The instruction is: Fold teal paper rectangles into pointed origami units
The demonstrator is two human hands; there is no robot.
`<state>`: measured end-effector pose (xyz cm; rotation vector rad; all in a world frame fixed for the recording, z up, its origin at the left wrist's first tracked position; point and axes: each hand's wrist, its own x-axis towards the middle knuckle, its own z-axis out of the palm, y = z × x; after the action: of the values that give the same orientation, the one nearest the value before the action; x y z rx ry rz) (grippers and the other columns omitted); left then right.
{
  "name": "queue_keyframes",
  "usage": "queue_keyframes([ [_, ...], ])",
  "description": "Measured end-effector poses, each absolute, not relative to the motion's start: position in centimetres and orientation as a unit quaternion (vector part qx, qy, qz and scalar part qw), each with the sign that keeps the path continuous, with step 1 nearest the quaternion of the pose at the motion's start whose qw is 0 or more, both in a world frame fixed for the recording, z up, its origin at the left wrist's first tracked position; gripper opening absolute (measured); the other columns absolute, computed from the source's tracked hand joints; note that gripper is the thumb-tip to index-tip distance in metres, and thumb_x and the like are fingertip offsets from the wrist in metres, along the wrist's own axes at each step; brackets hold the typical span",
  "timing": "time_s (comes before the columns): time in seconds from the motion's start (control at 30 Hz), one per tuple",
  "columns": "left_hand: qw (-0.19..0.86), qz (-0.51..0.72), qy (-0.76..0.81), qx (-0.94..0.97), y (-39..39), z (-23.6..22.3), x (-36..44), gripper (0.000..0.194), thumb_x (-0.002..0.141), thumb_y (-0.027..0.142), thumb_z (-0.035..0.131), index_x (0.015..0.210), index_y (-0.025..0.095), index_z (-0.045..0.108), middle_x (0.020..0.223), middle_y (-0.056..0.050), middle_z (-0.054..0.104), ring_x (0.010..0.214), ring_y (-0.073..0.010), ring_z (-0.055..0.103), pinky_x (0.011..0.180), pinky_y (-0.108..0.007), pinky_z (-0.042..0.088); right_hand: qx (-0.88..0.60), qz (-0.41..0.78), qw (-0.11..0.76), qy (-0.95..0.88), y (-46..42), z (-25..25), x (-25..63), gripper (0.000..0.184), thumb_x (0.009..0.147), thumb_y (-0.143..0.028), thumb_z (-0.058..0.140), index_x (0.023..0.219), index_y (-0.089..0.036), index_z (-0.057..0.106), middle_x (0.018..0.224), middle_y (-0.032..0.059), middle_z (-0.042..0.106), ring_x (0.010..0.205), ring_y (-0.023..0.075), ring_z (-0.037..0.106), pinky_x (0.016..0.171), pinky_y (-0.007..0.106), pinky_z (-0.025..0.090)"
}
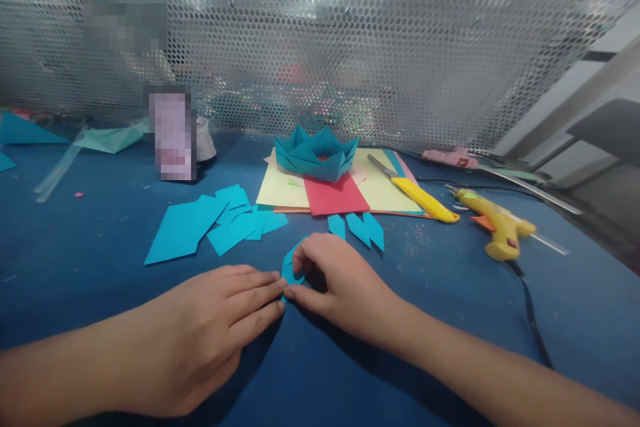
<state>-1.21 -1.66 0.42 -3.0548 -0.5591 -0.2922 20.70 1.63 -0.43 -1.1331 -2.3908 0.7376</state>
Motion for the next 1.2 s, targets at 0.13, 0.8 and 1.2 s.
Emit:
queue_keyframes([
  [0.13, 0.007, -0.094, -0.183, -0.979, -1.6, 0.5, -1.3, 0.04, 0.082, 0.017, 0.047, 0.118, 0.004, 0.06, 0.126, -0.018, 0.06, 0.111, -0.0292, 0.058, 0.095, -0.042, 0.047, -0.431, 0.297, 0.203, -0.827, 1.6, 0.0, 20.8, 0.015, 0.079, -0.009, 0.055, 0.086, -0.02, 0.047, 0.078, -0.0002, 0.052, 0.069, 0.0138, 0.048, 0.062, 0.026, 0.042],
  [0.8, -0.043, -0.175, -0.222, -0.958, -1.4, 0.5, -0.7, 0.023, 0.085, 0.01, 0.045, 0.1, 0.013, 0.062, 0.09, -0.01, 0.061, 0.083, -0.0232, 0.056, 0.076, -0.04, 0.048, -0.354, 0.151, 0.156, -0.91, 0.8, 0.8, 21.1, 0.033, 0.092, -0.022, 0.047, 0.123, -0.022, 0.057, 0.106, 0.0098, 0.058, 0.094, 0.0235, 0.05, 0.086, 0.043, 0.042],
  [1.2, -0.029, -0.17, -0.222, -0.96, -1.1, 0.6, -0.6, 0.021, 0.087, 0.013, 0.044, 0.096, 0.014, 0.063, 0.083, -0.008, 0.06, 0.077, -0.0209, 0.052, 0.074, -0.039, 0.045, -0.334, 0.158, 0.2, -0.907, 1.7, 0.6, 21.4, 0.009, 0.09, -0.014, 0.049, 0.086, -0.02, 0.055, 0.088, 0.0043, 0.061, 0.085, 0.019, 0.051, 0.08, 0.035, 0.039],
])
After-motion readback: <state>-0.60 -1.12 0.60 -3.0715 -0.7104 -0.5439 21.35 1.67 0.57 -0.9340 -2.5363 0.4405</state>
